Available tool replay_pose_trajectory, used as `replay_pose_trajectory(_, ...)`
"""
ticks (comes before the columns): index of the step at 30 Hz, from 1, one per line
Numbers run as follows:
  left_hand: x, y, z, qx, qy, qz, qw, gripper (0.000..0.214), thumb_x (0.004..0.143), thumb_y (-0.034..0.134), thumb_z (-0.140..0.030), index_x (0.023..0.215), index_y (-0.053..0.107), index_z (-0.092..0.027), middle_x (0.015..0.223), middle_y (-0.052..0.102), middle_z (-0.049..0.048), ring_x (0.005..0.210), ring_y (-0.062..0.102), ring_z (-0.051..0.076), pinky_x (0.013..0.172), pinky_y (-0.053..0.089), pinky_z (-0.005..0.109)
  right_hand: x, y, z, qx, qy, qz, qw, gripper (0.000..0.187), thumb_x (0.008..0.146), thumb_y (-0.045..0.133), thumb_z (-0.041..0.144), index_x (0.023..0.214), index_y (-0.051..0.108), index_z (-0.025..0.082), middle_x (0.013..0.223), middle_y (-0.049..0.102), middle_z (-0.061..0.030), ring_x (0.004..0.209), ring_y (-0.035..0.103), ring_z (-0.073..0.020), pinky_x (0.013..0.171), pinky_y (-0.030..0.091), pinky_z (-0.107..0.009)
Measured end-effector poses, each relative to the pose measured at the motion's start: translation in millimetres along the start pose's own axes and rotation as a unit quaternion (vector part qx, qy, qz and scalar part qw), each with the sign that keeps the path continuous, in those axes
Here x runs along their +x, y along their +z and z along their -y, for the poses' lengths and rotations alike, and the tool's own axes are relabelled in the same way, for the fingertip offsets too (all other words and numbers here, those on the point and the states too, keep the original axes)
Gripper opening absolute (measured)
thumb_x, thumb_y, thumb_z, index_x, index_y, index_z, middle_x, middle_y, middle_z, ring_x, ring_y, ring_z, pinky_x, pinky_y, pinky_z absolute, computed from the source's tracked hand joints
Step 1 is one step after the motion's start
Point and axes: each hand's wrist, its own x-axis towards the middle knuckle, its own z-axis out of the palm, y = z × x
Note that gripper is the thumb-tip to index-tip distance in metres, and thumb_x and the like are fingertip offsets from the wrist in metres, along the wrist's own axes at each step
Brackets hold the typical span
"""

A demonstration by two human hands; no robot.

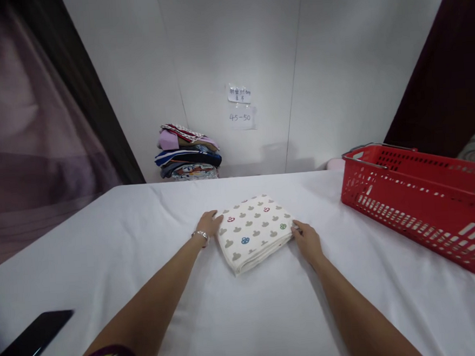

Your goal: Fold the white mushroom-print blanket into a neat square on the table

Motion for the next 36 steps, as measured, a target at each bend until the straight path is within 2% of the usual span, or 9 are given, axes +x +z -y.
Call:
replay_pose_trajectory(3,-15.0,-4.6,0.5,0.009,-0.013,0.009,1.0,0.038,0.078,0.05,-0.04,0.108,0.056,-0.017,0.116,0.055,0.0131,0.105,0.054,0.024,0.089,0.039,0.033,18.4,-2.8,-0.4,0.026,0.031,0.012,0.999,0.038,0.074,0.047,0.035,0.103,0.067,0.019,0.095,0.068,-0.0064,0.083,0.061,-0.0212,0.077,0.046,-0.034)
replay_pose_trajectory(8,-67.2,-7.4,4.2,0.001,-0.004,0.021,1.0,0.032,0.073,0.055,-0.049,0.086,0.056,-0.02,0.091,0.06,0.0045,0.081,0.057,0.019,0.073,0.042,0.029,52.9,-3.3,-2.8,0.03,0.042,0.027,0.998,0.034,0.072,0.047,0.028,0.095,0.069,0.017,0.084,0.07,-0.0063,0.077,0.062,-0.0209,0.071,0.047,-0.032)
replay_pose_trajectory(13,-98.1,-5.8,15.4,-0.085,0.041,0.007,0.996,0.033,0.077,0.049,-0.052,0.081,0.057,-0.02,0.082,0.059,0.0013,0.074,0.055,0.016,0.07,0.042,0.028,56.5,0.3,-2.3,0.027,0.02,0.037,0.999,0.036,0.074,0.046,0.029,0.1,0.068,0.017,0.096,0.069,-0.0085,0.089,0.062,-0.0224,0.081,0.046,-0.036)
replay_pose_trajectory(16,-102.5,-5.3,27.1,-0.185,0.072,0.013,0.98,0.032,0.079,0.05,-0.044,0.098,0.059,-0.021,0.093,0.06,0.0023,0.078,0.056,0.014,0.075,0.044,0.028,35.4,-8.4,6.2,0.028,-0.011,0.015,0.999,0.039,0.077,0.046,0.033,0.106,0.064,0.015,0.117,0.06,-0.0113,0.109,0.053,-0.0249,0.092,0.041,-0.041)
replay_pose_trajectory(19,-105.2,-7.7,35.4,-0.26,0.11,0.052,0.958,0.039,0.075,0.054,-0.032,0.112,0.055,-0.021,0.106,0.059,0.0037,0.087,0.056,0.015,0.082,0.045,0.028,-5.5,-23.2,27.6,0.052,-0.113,-0.011,0.992,0.033,0.079,0.049,0.035,0.103,0.064,0.018,0.12,0.058,-0.0103,0.113,0.05,-0.0243,0.094,0.041,-0.043)
replay_pose_trajectory(22,-107.2,-9.7,36.1,-0.242,0.143,0.057,0.958,0.042,0.071,0.056,-0.024,0.113,0.056,-0.021,0.111,0.057,0.0037,0.092,0.056,0.016,0.084,0.045,0.029,-57.0,-35.4,57.9,0.053,-0.252,0.024,0.966,0.027,0.085,0.048,0.03,0.107,0.062,0.023,0.116,0.06,-0.0076,0.112,0.051,-0.0221,0.094,0.042,-0.042)
replay_pose_trajectory(26,-107.4,-6.1,30.9,-0.154,0.159,0.02,0.975,0.042,0.073,0.053,-0.02,0.115,0.055,-0.022,0.111,0.058,0.0029,0.091,0.056,0.016,0.083,0.046,0.029,-109.2,-37.2,86.3,-0.03,-0.382,0.082,0.92,0.035,0.084,0.051,0.023,0.119,0.054,0.024,0.122,0.056,-0.008,0.116,0.047,-0.0245,0.093,0.041,-0.044)
replay_pose_trajectory(31,-104.9,-2.7,25.9,-0.059,0.159,0.007,0.986,0.037,0.077,0.049,-0.018,0.114,0.055,-0.022,0.109,0.059,0.0022,0.096,0.056,0.016,0.085,0.045,0.028,-126.5,-22.4,82.0,-0.116,-0.424,0.094,0.893,0.04,0.085,0.042,0.011,0.122,0.051,0.019,0.12,0.057,-0.0109,0.109,0.051,-0.0237,0.087,0.043,-0.043)
replay_pose_trajectory(36,-102.3,-6.6,23.2,0.066,0.146,-0.01,0.987,0.031,0.079,0.044,-0.016,0.105,0.058,-0.024,0.105,0.061,0.0014,0.098,0.054,0.019,0.084,0.043,0.031,-125.8,-14.7,73.0,-0.125,-0.44,0.09,0.885,0.046,0.083,0.039,0.005,0.125,0.049,0.019,0.121,0.057,-0.0109,0.108,0.052,-0.0225,0.085,0.044,-0.04)
